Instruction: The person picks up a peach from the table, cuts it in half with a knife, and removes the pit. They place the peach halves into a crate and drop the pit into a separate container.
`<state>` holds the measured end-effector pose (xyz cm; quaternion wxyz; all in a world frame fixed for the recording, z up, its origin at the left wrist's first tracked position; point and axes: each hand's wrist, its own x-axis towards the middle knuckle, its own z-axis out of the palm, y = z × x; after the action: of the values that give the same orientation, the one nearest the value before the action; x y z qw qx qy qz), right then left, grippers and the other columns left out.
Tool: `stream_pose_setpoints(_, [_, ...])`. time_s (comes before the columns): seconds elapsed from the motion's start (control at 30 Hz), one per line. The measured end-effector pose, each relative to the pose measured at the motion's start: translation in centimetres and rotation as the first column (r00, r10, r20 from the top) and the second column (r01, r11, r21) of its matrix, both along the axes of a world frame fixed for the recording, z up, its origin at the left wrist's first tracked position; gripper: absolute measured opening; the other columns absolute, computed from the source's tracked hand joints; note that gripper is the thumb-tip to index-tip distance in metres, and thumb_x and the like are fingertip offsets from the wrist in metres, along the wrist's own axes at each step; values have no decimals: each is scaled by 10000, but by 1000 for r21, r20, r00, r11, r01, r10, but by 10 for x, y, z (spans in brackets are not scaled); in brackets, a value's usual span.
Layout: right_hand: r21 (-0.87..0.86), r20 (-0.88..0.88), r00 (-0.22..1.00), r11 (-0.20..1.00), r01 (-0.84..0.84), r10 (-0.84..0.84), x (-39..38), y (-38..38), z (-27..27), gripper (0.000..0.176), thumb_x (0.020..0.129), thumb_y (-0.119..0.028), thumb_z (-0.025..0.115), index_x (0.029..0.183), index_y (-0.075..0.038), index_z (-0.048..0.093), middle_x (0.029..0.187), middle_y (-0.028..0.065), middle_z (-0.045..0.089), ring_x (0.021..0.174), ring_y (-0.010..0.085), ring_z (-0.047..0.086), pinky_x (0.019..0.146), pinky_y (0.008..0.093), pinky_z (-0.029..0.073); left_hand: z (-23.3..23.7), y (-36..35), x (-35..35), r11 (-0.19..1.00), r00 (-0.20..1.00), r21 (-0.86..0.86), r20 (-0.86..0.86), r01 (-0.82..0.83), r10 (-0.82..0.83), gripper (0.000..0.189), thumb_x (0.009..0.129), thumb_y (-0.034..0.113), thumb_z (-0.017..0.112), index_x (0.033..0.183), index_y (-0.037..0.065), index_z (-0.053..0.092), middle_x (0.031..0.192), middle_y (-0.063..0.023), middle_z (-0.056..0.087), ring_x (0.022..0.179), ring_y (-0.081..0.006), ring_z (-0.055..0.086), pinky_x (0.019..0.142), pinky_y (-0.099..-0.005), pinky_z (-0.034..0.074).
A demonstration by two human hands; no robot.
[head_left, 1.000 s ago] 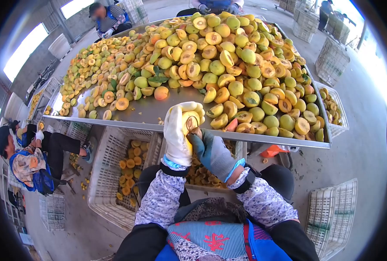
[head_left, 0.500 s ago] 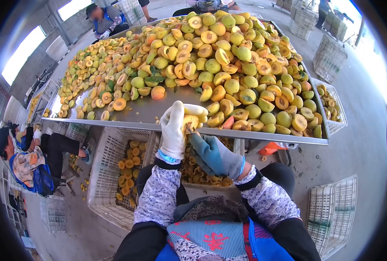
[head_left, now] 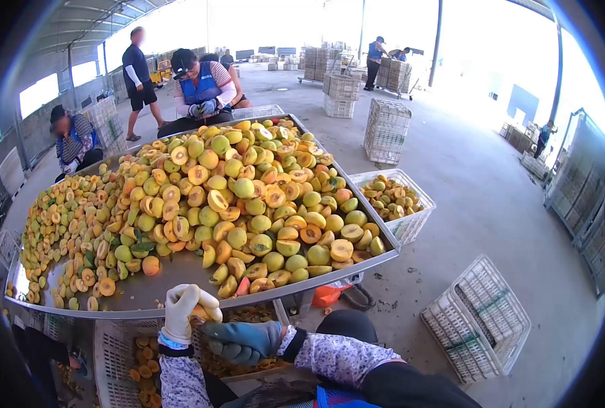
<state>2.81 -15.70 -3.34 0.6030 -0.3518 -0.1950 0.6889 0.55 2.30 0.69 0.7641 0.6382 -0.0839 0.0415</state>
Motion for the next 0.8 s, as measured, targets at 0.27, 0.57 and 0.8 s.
stream_pose_setpoints(0.27, [17,577,778,955,295,-250,-17,20,-9,477,1040,-556,450,984,-96,567,617,-26,505,450,114,473,387,263,362,-17,-9,4,753,894,-521,-46,-402,446,406,1035,473,536,1009,86,656,791,-27,628,644,-176,607,516,-306,522])
stream_pose_setpoints(0.57, [-50,995,-46,862,505,84,5,-10,-8,385,1025,-399,537,980,-44,681,809,187,705,773,363,707,721,476,531,13,144,-93,542,522,104,-170,-834,836,415,967,428,650,1103,38,691,996,-35,718,767,-139,670,607,-246,524])
stream_pose_setpoints(0.8, [38,999,-6,915,401,-39,-4,-2,-10,428,1011,-445,551,987,-31,657,793,220,683,796,437,671,714,523,508,3,155,-15,376,675,651,290,-659,679,546,949,260,657,1399,-26,540,1423,-190,561,1312,-297,531,1127,-357,380])
